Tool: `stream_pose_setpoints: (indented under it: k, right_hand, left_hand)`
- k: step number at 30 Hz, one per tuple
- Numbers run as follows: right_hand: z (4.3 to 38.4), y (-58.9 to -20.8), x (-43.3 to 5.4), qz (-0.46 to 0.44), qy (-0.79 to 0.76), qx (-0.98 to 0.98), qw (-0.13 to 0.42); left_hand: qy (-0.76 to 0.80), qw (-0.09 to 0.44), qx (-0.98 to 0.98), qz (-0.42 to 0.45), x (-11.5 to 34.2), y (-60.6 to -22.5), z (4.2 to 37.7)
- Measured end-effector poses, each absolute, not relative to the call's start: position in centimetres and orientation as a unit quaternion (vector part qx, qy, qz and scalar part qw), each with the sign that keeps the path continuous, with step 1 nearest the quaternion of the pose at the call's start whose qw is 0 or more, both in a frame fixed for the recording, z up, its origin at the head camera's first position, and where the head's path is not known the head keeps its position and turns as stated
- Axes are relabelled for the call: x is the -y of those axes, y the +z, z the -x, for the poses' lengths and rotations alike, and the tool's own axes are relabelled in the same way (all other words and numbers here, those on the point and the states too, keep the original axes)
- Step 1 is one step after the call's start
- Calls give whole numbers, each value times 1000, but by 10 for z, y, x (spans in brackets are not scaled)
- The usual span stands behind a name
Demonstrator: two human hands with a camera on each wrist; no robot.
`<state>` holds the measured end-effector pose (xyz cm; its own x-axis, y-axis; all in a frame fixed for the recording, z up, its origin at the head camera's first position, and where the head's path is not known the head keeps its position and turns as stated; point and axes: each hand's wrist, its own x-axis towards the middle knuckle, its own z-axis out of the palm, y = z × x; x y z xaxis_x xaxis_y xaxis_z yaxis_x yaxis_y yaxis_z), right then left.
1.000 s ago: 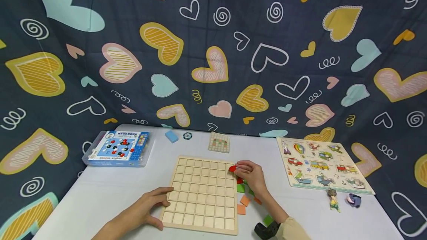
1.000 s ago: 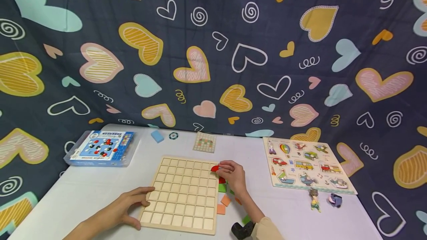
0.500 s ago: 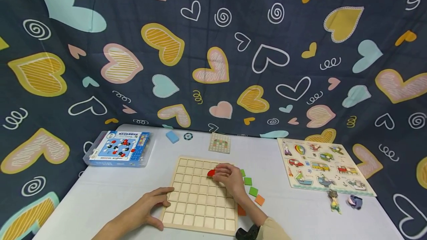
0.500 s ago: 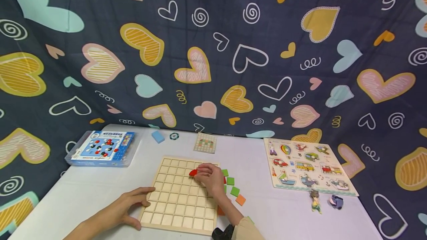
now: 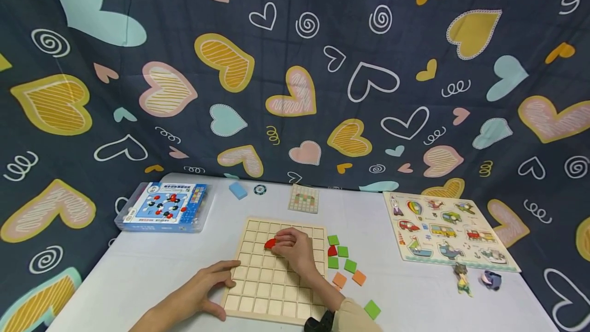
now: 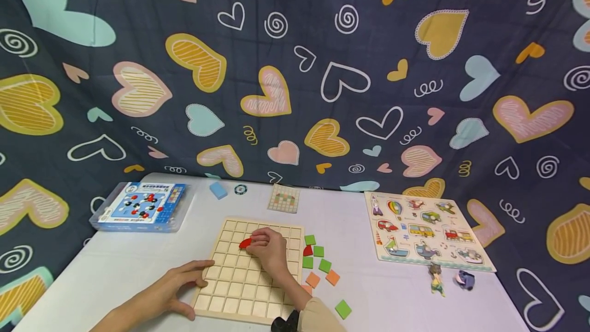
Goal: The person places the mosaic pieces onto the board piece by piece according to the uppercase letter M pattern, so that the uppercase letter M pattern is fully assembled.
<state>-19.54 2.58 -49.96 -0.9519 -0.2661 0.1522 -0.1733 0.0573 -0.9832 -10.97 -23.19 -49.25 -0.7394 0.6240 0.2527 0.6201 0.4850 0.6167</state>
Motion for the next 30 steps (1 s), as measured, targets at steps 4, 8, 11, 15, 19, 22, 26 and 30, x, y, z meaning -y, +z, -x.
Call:
stream_pose_setpoints:
  k: [4, 8, 11, 15, 19, 22, 26, 30]
  right_hand:
    - [189, -489, -17, 158, -664, -730, 29]
    - [180, -472, -11, 167, -653, -738, 28]
    - [179, -468, -8, 177, -646, -742, 29]
    - [185, -480, -5, 193, -634, -748, 22]
    - [193, -496, -3, 200, -607, -769, 10]
    - [195, -498, -4, 205, -592, -779, 10]
    - [197, -497, -7, 209, -591, -779, 22]
    - [198, -498, -8, 211, -609, -764, 28]
  left_hand:
    - [357, 12, -864, -356, 232, -493, 109]
    - [356, 5, -863, -357, 232, -495, 109]
    - [353, -6, -863, -361, 232, -495, 109]
    - [350, -16, -864, -363, 232, -495, 109]
    - [358, -11, -861, -361, 232, -495, 109]
    - [361, -11, -860, -360, 232, -495, 109]
    - [357, -26, -859, -367, 232, -495, 109]
    - [358, -29, -857, -370, 233, -496, 109]
